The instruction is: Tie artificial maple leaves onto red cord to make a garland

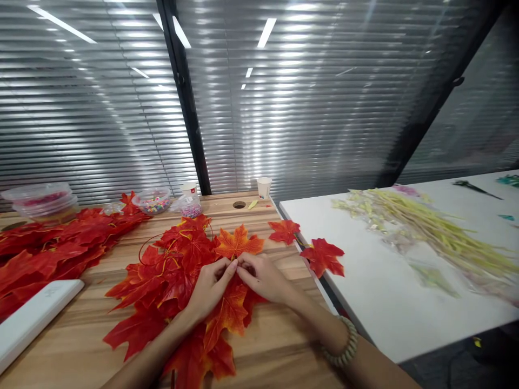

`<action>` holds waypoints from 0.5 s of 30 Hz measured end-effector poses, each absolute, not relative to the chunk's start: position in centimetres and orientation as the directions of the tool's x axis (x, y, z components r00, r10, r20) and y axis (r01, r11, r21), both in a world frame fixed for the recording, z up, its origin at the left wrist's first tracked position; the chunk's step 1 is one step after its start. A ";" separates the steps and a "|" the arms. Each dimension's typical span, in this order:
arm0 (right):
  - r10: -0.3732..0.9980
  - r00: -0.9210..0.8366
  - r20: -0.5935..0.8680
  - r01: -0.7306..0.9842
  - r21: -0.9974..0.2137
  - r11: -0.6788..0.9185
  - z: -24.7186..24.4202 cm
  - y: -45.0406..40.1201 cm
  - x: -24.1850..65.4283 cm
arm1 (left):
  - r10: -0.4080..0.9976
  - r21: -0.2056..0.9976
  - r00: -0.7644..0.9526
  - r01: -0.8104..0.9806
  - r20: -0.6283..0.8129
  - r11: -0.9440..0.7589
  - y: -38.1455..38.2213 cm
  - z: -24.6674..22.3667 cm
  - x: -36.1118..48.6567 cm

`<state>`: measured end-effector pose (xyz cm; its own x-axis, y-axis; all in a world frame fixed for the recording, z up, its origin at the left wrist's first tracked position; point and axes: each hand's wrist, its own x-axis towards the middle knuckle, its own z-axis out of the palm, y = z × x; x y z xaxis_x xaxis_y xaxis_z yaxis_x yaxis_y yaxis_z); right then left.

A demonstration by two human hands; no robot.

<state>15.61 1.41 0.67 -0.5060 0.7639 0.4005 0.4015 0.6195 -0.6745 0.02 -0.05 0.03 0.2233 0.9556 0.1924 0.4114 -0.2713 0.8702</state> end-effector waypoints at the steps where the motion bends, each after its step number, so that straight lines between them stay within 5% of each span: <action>1: 0.763 -0.508 0.399 0.404 -0.672 0.621 0.6 1.4 15.6 | 0.958 0.871 0.217 0.413 0.189 -0.266 0.0 0.0 0.0; 15: 0.759 -0.512 0.402 0.396 -0.674 0.624 0.8 1.5 15.7 | 0.962 0.875 0.216 0.417 0.169 -0.248 0.0 0.1 0.1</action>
